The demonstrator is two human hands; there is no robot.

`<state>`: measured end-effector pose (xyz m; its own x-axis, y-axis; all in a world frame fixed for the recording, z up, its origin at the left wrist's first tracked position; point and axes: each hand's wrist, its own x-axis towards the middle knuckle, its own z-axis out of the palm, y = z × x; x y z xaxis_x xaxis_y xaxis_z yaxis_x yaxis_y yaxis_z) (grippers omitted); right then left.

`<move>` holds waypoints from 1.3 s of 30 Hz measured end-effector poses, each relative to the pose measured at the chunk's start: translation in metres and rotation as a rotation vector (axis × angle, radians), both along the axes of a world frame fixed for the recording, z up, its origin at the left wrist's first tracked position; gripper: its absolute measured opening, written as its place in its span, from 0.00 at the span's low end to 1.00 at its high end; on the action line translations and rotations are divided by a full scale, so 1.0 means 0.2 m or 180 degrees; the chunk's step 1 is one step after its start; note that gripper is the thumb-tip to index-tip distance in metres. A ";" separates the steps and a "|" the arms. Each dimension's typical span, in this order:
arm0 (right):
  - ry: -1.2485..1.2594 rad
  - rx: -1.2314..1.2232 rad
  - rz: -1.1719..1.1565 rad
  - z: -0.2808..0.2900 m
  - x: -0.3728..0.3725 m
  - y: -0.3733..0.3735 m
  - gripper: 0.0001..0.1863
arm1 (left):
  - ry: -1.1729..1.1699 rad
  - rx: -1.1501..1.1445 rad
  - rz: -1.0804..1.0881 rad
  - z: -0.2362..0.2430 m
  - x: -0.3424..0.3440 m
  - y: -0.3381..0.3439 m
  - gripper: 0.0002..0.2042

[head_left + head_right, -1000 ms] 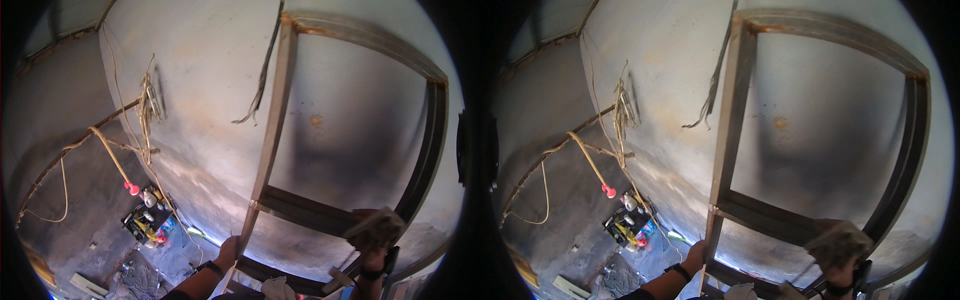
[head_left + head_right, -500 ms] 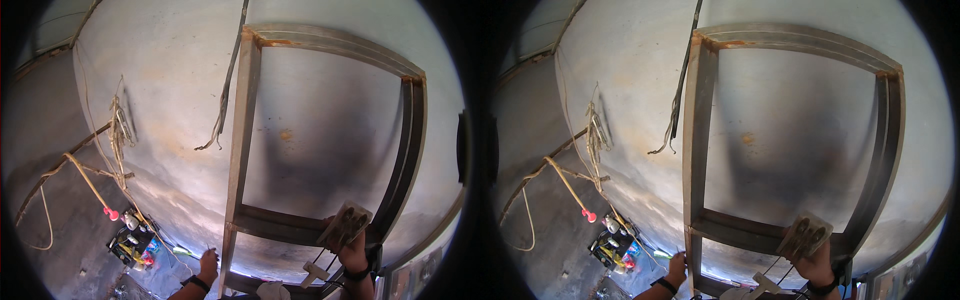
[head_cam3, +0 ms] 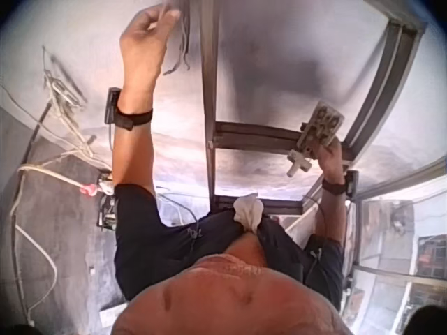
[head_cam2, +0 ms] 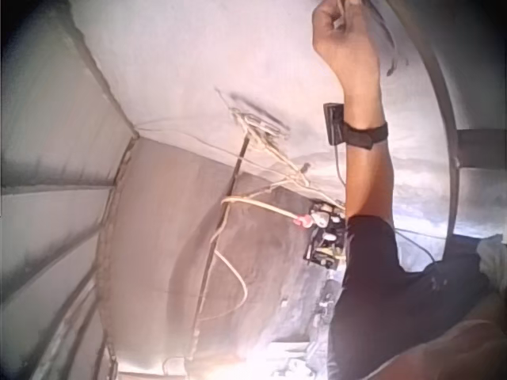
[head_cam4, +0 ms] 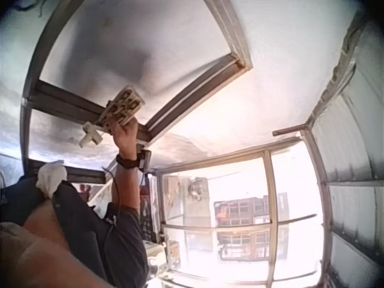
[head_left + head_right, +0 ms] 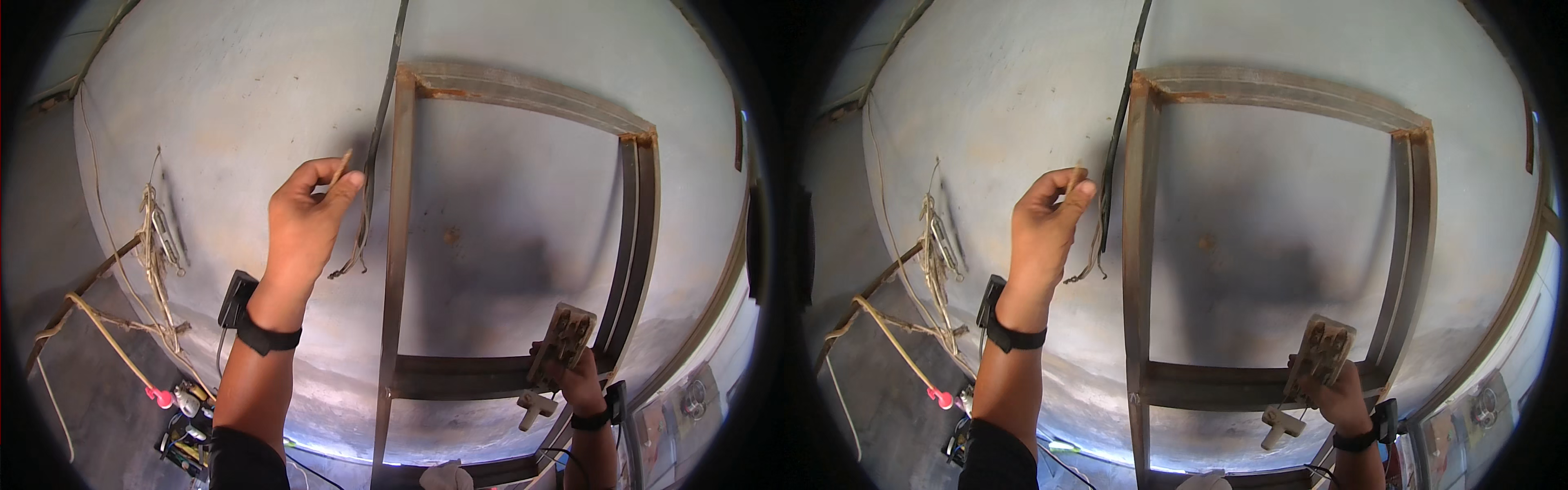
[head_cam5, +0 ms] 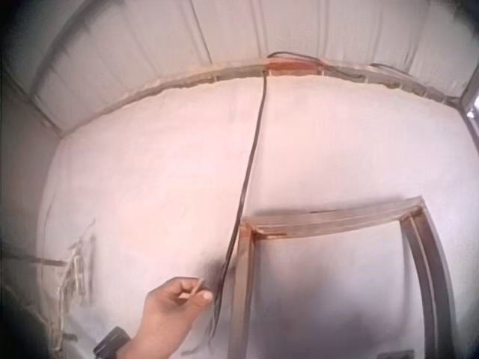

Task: Installing an electrical outlet and running wiring using various tools and a ladder.

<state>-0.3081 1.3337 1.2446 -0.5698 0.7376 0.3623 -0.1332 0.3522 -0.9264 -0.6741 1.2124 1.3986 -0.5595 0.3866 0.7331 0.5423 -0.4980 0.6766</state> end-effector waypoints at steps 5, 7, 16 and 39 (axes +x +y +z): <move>0.0114 -0.0167 -0.0083 0.01 -0.04 -0.02 0.15 | 0.0257 0.0089 -0.0384 -0.02 -0.09 0.18 0.09; 0.0076 -0.0123 -0.0080 0.02 -0.03 -0.03 0.16 | 0.0203 -0.0106 -0.0377 -0.04 -0.11 0.22 0.09; 0.0053 -0.0131 0.0022 0.02 -0.02 0.00 0.19 | 0.0484 0.0113 -0.0060 -0.02 -0.14 0.40 0.08; -0.0114 0.0020 0.0425 -0.01 0.04 0.06 0.16 | 0.0895 -0.0163 0.0643 -0.05 -0.14 0.50 0.07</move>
<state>-0.3004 1.3464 1.2418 -0.6753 0.6522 0.3445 -0.1462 0.3395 -0.9292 -0.7017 1.3122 1.3878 -0.4074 0.3289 0.8520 0.7952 -0.3309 0.5080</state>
